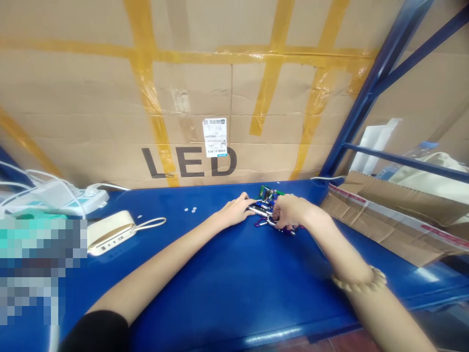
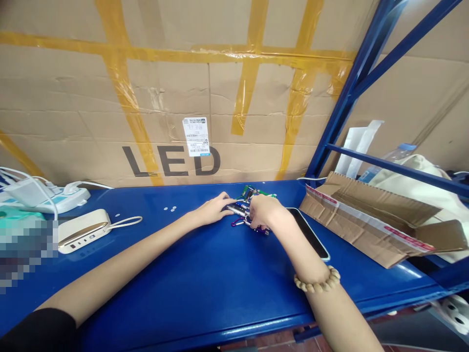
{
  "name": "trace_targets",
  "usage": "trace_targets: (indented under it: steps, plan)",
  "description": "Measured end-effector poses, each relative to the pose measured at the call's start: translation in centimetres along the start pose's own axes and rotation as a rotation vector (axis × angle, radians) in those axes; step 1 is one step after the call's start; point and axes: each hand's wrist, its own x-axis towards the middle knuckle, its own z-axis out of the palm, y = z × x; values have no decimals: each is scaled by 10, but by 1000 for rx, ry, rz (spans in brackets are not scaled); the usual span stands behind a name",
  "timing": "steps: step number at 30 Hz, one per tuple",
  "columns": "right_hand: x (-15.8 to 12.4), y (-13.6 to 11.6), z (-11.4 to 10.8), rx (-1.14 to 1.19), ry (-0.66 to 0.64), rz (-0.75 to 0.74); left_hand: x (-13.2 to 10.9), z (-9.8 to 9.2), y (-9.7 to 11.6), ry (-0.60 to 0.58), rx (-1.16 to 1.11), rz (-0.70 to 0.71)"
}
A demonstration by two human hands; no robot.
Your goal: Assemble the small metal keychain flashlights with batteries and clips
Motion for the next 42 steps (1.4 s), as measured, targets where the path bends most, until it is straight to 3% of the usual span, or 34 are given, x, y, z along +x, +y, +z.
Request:
trace_targets:
  steps: [5,9,11,14,17,19,23,27,32,35,38,40,42]
  plan:
    - [11,-9,10,-110,174,-91,27,17,9,126,-187,10]
    - [8,1,6,-87,224,-186,24,11,17,225,-376,-21]
    - [4,2,4,64,277,-287,10,1,20,272,-471,-42]
    - [-1,-10,8,499,347,-499,-23,-13,24,288,-594,-51]
    - [-2,-33,23,912,187,-672,-60,-23,26,230,-923,-119]
    - [-2,-49,36,1085,28,-723,-83,-26,26,282,-1028,-239]
    - [-4,-72,60,1372,-112,-632,-119,-27,18,137,-1042,-354]
    - [-6,-84,78,1506,-110,-506,-142,-23,3,168,-994,-400]
    - [-4,-88,89,1286,-101,-514,-154,-16,-4,68,-1018,-381]
    - [-5,-84,88,869,235,-598,-158,-13,0,109,-976,-332]
    - [-9,-79,81,456,569,-706,-163,-11,3,158,-783,-294]
    - [-11,-77,78,312,542,-843,-167,-9,3,209,-634,-221]
    - [-11,-77,78,316,364,-948,-170,-8,3,255,-541,-163]
